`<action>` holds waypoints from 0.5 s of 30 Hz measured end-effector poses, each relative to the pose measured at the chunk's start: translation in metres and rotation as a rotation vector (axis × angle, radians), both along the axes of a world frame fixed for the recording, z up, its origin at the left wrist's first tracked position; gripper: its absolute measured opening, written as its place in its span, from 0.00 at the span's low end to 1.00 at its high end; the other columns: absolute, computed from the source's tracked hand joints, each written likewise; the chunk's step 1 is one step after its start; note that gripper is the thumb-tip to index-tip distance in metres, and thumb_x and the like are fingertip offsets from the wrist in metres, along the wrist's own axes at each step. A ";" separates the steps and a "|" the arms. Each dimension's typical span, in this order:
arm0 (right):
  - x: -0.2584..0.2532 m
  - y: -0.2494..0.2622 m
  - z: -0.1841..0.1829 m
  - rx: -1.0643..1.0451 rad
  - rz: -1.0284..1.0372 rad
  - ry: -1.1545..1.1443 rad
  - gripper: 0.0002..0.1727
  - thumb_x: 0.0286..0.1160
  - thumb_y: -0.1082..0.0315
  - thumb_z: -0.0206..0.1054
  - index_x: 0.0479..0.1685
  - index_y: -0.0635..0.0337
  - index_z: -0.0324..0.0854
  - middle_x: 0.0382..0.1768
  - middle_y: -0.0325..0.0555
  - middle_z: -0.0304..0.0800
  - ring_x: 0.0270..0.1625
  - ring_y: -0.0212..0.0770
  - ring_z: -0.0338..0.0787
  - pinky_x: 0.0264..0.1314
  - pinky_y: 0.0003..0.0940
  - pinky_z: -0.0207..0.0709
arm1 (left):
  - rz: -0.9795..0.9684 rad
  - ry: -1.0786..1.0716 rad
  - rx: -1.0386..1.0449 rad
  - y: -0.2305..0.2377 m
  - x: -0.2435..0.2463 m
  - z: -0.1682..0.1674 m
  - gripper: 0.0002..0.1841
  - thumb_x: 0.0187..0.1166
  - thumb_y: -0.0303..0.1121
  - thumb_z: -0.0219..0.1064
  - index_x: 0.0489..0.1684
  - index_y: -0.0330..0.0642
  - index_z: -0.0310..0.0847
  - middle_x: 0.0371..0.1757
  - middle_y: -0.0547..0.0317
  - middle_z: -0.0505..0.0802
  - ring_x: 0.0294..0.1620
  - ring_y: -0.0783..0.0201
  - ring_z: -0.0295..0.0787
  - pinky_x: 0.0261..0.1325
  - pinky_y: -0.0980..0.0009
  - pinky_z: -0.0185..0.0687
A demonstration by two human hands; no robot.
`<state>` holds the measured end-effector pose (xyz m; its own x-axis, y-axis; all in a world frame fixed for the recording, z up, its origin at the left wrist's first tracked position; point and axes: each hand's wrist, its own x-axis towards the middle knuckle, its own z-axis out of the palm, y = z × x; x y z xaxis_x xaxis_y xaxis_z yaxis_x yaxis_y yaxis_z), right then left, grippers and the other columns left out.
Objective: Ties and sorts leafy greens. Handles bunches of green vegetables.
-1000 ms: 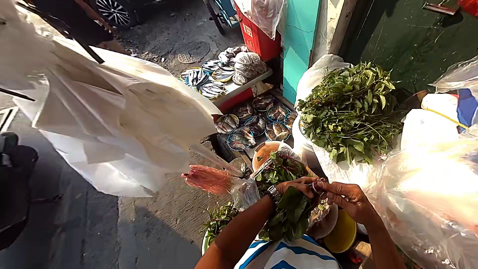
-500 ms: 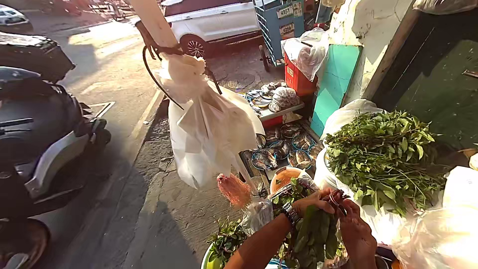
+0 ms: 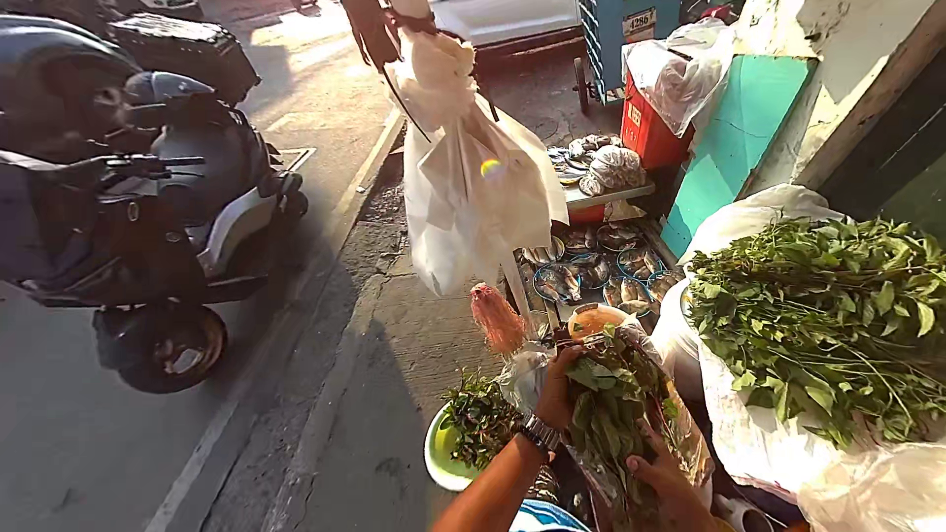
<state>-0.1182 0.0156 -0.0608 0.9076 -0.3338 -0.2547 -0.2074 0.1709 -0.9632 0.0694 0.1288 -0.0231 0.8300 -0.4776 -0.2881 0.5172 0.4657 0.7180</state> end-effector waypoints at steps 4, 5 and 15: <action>-0.011 0.018 -0.030 0.118 0.070 0.188 0.71 0.33 0.32 0.88 0.83 0.69 0.61 0.59 0.44 0.89 0.55 0.28 0.91 0.58 0.31 0.89 | 0.118 0.266 0.089 0.039 -0.025 -0.056 0.12 0.91 0.38 0.51 0.49 0.45 0.80 0.36 0.61 0.91 0.39 0.68 0.90 0.44 0.67 0.88; -0.018 0.023 -0.032 0.110 0.083 0.256 0.65 0.34 0.35 0.87 0.77 0.68 0.66 0.54 0.42 0.91 0.50 0.28 0.92 0.53 0.30 0.90 | 0.125 0.352 0.101 0.050 -0.038 -0.070 0.15 0.93 0.42 0.47 0.49 0.47 0.79 0.36 0.62 0.91 0.39 0.68 0.89 0.44 0.67 0.87; 0.005 0.052 -0.055 0.206 0.264 0.557 0.28 0.55 0.71 0.77 0.60 0.66 0.77 0.38 0.41 0.95 0.39 0.32 0.95 0.45 0.31 0.92 | -0.080 0.725 0.190 0.143 -0.079 -0.170 0.36 0.87 0.68 0.35 0.69 0.49 0.75 0.54 0.52 0.91 0.53 0.55 0.89 0.54 0.50 0.85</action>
